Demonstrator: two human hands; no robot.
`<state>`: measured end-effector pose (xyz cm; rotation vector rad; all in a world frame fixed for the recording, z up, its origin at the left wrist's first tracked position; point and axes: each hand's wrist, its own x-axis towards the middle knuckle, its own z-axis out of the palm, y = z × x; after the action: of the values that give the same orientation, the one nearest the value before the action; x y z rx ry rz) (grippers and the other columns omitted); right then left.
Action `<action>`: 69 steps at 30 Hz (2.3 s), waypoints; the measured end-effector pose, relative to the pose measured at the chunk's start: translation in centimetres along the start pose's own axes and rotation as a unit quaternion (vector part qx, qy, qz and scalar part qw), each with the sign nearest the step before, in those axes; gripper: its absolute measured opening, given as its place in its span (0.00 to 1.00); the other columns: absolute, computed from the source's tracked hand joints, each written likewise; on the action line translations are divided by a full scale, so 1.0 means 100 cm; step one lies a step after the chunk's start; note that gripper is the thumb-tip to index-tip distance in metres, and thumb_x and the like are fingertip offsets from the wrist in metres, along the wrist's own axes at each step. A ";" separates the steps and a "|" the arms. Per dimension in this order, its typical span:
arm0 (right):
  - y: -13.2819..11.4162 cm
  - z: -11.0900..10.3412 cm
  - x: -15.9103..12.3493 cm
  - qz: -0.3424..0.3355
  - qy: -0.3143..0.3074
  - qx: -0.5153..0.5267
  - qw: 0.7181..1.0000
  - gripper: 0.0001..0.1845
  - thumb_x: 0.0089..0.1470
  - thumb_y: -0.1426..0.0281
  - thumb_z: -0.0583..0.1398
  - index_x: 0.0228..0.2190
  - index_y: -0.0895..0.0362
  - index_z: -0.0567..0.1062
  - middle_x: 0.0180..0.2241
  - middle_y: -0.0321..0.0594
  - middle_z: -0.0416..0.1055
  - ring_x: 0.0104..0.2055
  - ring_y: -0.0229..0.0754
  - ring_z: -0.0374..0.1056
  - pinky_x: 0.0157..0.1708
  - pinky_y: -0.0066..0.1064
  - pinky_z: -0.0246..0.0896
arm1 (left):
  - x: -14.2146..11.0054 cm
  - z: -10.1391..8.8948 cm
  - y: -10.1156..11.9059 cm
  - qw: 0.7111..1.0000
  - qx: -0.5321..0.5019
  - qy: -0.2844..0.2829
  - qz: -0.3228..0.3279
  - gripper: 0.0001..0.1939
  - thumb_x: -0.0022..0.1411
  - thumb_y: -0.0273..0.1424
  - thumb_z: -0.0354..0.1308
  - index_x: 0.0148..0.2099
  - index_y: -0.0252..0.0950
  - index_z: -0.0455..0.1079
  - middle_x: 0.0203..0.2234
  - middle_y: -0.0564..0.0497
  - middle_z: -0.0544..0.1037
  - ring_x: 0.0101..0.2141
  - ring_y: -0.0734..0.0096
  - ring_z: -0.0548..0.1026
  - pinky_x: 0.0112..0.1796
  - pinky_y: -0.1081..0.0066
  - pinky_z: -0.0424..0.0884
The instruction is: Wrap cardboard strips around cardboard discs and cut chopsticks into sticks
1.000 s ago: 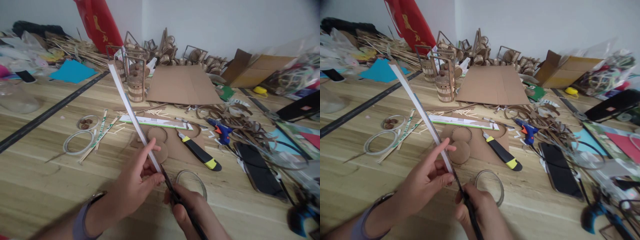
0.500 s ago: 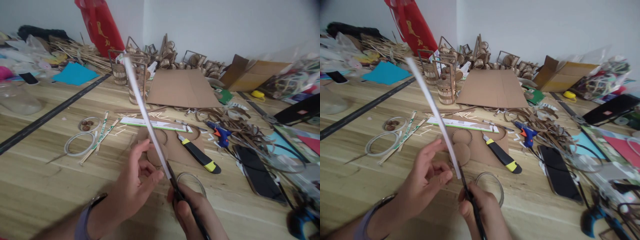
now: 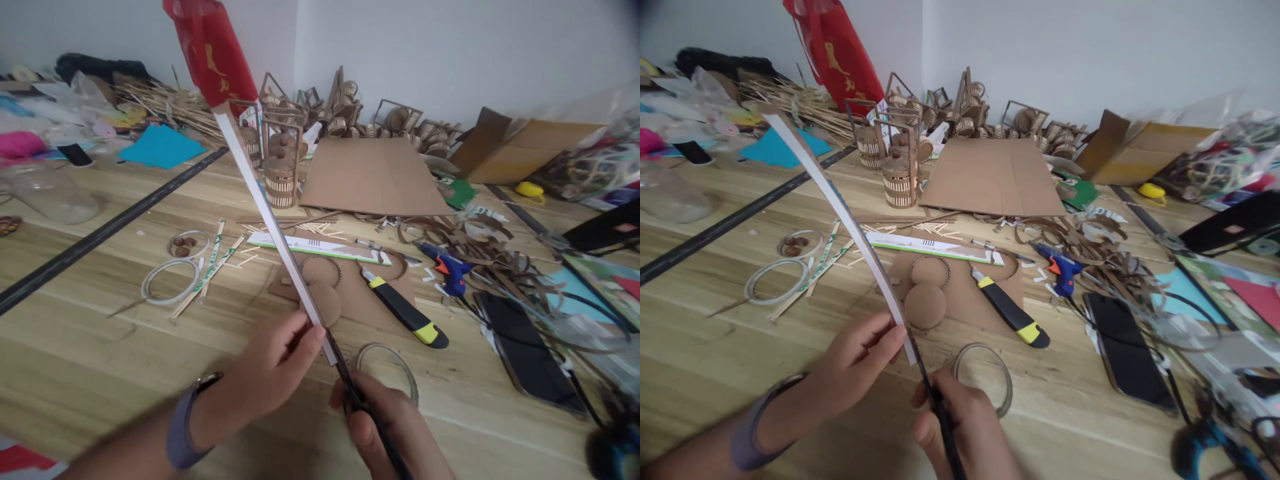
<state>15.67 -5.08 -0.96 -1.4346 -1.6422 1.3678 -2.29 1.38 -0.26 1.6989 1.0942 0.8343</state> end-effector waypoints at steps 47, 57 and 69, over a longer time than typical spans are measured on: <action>0.004 0.005 0.000 -0.017 -0.005 -0.033 0.999 0.41 0.49 0.30 0.42 0.31 0.55 0.67 0.19 0.29 0.55 0.20 0.34 0.51 0.19 0.26 0.46 | -0.003 0.009 0.004 0.984 -0.136 -0.002 -0.113 0.20 0.67 0.42 0.47 0.26 0.38 0.63 0.17 0.57 0.65 0.20 0.74 0.64 0.23 0.74 0.59; -0.001 0.004 -0.002 0.013 -0.022 0.004 1.000 0.42 0.49 0.30 0.43 0.32 0.56 0.68 0.21 0.31 0.58 0.19 0.32 0.54 0.13 0.21 0.49 | -0.002 0.008 0.002 0.984 -0.148 -0.006 -0.094 0.14 0.64 0.39 0.51 0.29 0.37 0.63 0.18 0.58 0.64 0.20 0.77 0.62 0.22 0.76 0.58; 0.004 0.003 -0.001 0.005 -0.025 -0.014 1.000 0.41 0.49 0.30 0.43 0.32 0.55 0.68 0.17 0.29 0.55 0.18 0.33 0.53 0.15 0.24 0.47 | -0.003 0.011 0.004 0.981 -0.168 0.005 -0.098 0.13 0.64 0.39 0.51 0.29 0.38 0.62 0.18 0.59 0.64 0.19 0.77 0.60 0.21 0.76 0.56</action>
<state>15.58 -5.27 -1.46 -1.4371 -1.6944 1.4024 -1.33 0.68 -0.31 1.2874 1.0418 0.8472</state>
